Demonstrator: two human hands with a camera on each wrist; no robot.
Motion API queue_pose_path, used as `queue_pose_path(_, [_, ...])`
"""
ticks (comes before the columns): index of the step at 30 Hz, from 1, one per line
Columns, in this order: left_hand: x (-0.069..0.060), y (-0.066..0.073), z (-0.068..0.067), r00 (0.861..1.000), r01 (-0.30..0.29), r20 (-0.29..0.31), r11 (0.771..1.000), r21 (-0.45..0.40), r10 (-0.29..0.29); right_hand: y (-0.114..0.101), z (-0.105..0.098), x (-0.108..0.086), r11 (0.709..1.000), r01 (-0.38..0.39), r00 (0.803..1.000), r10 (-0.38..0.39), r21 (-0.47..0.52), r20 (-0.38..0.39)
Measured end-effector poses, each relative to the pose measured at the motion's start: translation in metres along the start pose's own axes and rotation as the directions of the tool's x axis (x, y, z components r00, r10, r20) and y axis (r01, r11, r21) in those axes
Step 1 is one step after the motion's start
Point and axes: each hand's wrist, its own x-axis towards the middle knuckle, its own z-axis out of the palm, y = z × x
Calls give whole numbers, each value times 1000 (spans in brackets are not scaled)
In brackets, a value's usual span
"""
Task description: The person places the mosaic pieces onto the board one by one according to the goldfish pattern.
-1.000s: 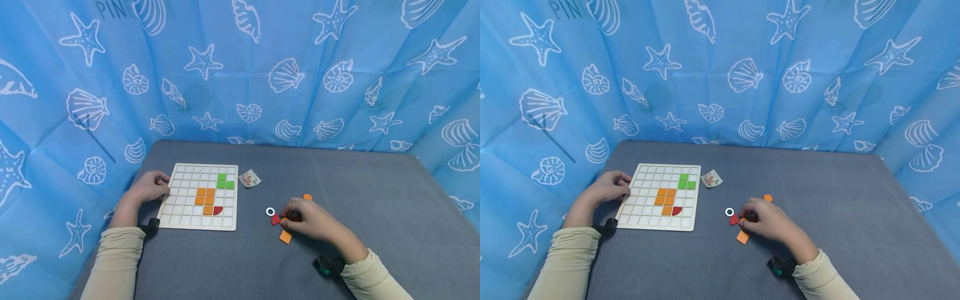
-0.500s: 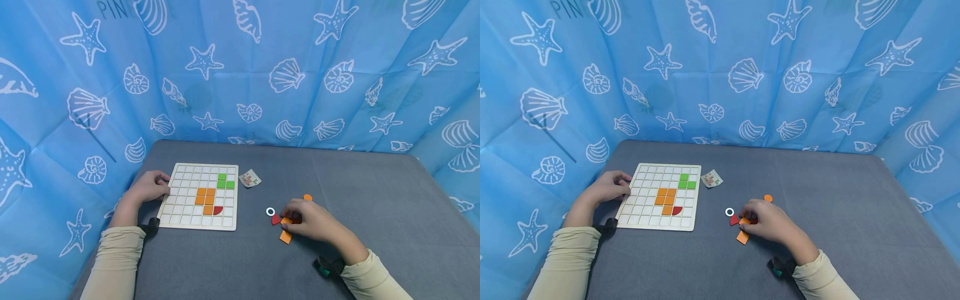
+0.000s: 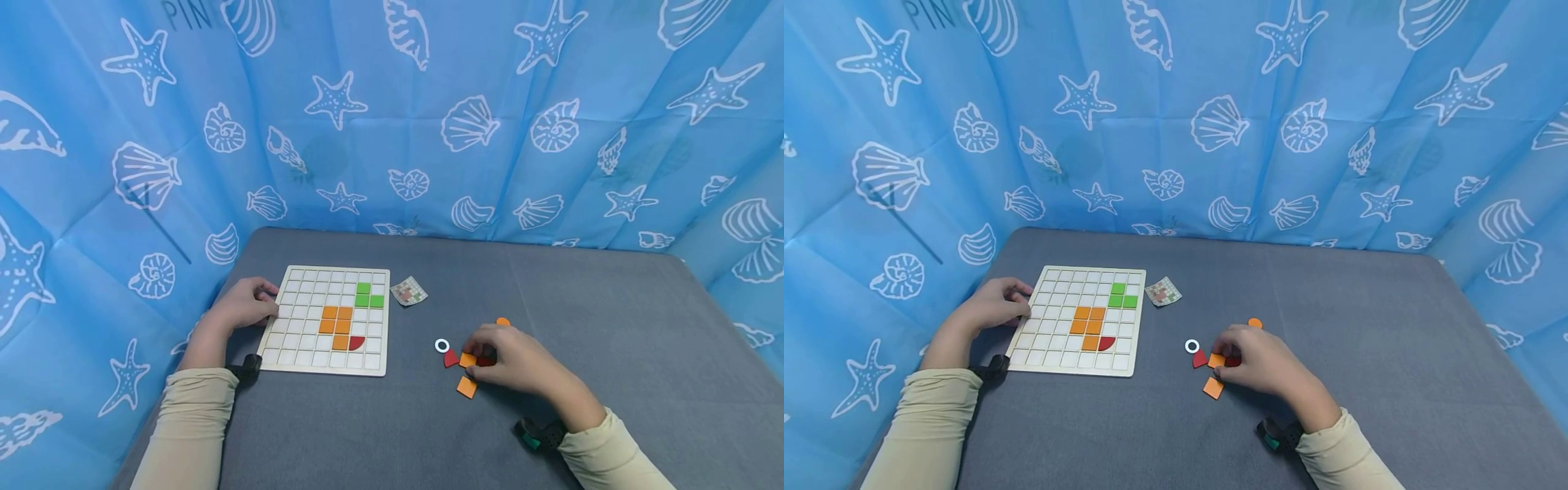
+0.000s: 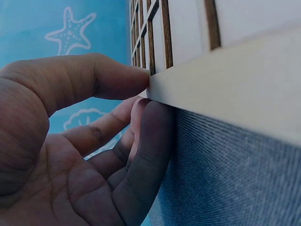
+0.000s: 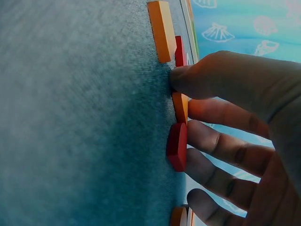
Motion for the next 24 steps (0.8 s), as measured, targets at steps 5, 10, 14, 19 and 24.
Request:
queue_pose_path(5, [0, 0, 0, 1000, -3, 1, 1000, -2, 3, 4, 0, 1, 999, 14, 1000, -14, 31, 13])
queue_pose_path(10, [0, -1, 0, 1000, -7, 3, 1000, -4, 7, 6, 1, 1, 999, 30, 1000, -31, 44, 7])
queue_pose_path(14, [0, -2, 2, 1000, -8, 4, 1000, -6, 8, 7, 0, 0, 998, 43, 999, -43, 44, -10])
queue_pose_path(19, [-1, -2, 3, 1000, 7, 3, 1000, 1, -7, 7, -1, -1, 998, 51, 998, -51, 37, -21])
queue_pose_path(24, [-1, -2, 1, 1000, -2, -7, 1000, -4, 2, 3, -4, 3, 996, 60, 998, -57, 59, -41])
